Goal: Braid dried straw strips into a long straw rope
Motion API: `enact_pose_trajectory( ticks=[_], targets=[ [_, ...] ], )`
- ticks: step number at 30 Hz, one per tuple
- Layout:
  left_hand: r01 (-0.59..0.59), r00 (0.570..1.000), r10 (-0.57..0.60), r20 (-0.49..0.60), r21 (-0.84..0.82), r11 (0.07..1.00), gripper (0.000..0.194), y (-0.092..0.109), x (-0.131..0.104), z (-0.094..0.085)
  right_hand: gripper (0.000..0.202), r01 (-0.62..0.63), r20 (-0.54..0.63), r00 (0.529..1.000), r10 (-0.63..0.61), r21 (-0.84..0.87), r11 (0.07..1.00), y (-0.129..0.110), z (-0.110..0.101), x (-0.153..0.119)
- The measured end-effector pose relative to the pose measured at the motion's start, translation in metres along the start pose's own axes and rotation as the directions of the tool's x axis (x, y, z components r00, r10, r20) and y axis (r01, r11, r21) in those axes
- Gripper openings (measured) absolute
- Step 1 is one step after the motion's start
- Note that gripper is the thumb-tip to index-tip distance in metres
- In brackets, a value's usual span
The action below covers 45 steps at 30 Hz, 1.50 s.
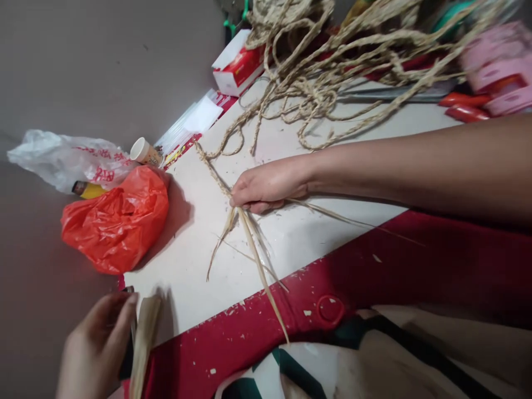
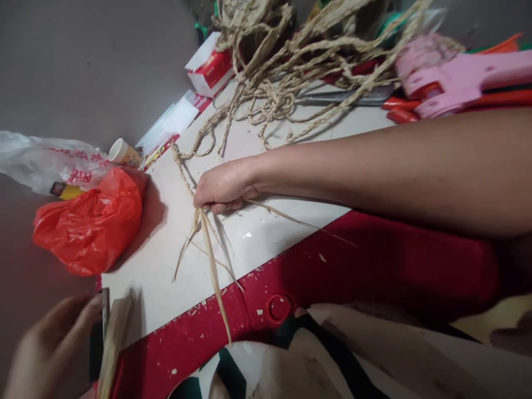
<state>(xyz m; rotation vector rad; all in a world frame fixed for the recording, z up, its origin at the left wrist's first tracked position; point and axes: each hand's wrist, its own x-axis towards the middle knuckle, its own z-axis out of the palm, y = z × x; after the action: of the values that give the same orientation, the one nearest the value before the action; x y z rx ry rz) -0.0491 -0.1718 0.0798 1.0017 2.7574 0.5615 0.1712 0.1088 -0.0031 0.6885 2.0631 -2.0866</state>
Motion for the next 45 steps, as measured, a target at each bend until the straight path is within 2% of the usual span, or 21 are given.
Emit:
enact_pose_trajectory(
  ticks=[3,6,9,13,15,17,19,21,24,26,29,31,34,37,39,42,45],
  targets=[
    [0.010,0.996,-0.026,0.087,0.179,0.984,0.032,-0.018,0.001,0.024,0.034,-0.004,0.004,1.000,0.004,0.007,1.000,0.002,0.000,-0.001],
    [0.041,0.988,-0.058,0.140,0.122,0.992,0.032,-0.035,0.002,0.033,0.034,-0.021,0.008,1.000,0.021,0.007,1.000,0.003,0.001,-0.001],
    [0.086,0.981,-0.091,0.170,0.036,0.996,0.027,-0.035,-0.001,0.030,0.034,-0.045,0.008,0.999,0.045,0.029,0.999,0.002,0.002,-0.001],
    [0.166,0.978,-0.128,0.162,-0.246,0.955,0.034,-0.005,-0.008,0.021,0.031,-0.046,0.032,0.999,0.043,0.091,0.995,-0.001,0.002,-0.001],
    [0.187,0.979,-0.133,0.154,-0.426,0.885,0.035,0.016,-0.009,0.019,0.030,-0.032,0.055,0.998,0.026,0.116,0.993,-0.001,0.000,-0.001],
    [0.203,0.974,-0.105,0.200,-0.574,0.793,0.031,0.037,-0.006,0.022,0.029,-0.021,0.073,0.997,0.011,0.133,0.991,-0.002,-0.001,-0.001],
    [0.229,0.952,-0.010,0.306,-0.691,0.685,0.027,0.057,0.003,0.033,0.029,-0.009,0.079,0.997,-0.002,0.139,0.990,-0.002,-0.003,-0.001],
    [0.288,0.899,0.106,0.425,-0.756,0.588,0.025,0.076,0.016,0.051,0.028,0.002,0.077,0.997,-0.012,0.130,0.992,-0.003,-0.004,0.000],
    [0.398,0.809,0.194,0.556,-0.759,0.515,0.035,0.099,0.038,0.082,0.024,0.017,0.072,0.997,-0.025,0.109,0.994,-0.003,-0.006,0.003],
    [0.427,0.782,0.229,0.580,-0.766,0.481,0.036,0.109,0.048,0.101,0.022,0.028,0.060,0.998,-0.033,0.089,0.996,-0.002,-0.007,0.005],
    [0.482,0.738,0.248,0.628,-0.747,0.458,0.023,0.117,0.053,0.118,0.019,0.049,0.043,0.998,-0.052,0.068,0.996,-0.003,-0.008,0.006],
    [0.480,0.727,0.275,0.630,-0.752,0.452,0.024,0.118,0.051,0.123,0.018,0.050,0.044,0.998,-0.054,0.081,0.995,-0.003,-0.008,0.005],
    [0.407,0.750,0.316,0.582,-0.782,0.472,0.032,0.119,0.050,0.124,0.018,0.040,0.037,0.998,-0.044,0.105,0.994,-0.004,-0.007,0.004],
    [0.374,0.773,0.291,0.564,-0.776,0.509,0.049,0.121,0.053,0.120,0.021,0.056,0.020,0.998,-0.058,0.101,0.993,-0.003,-0.008,0.004],
    [0.365,0.779,0.280,0.560,-0.769,0.524,0.053,0.122,0.055,0.117,0.025,0.067,0.008,0.998,-0.068,0.097,0.993,-0.003,-0.008,0.004],
    [0.366,0.768,0.293,0.569,-0.766,0.528,0.042,0.123,0.057,0.116,0.030,0.070,-0.008,0.998,-0.069,0.118,0.991,-0.003,-0.008,0.003],
    [0.371,0.762,0.301,0.573,-0.767,0.523,0.029,0.122,0.057,0.119,0.026,0.075,0.001,0.997,-0.076,0.143,0.987,-0.003,-0.008,0.002]
  ],
)
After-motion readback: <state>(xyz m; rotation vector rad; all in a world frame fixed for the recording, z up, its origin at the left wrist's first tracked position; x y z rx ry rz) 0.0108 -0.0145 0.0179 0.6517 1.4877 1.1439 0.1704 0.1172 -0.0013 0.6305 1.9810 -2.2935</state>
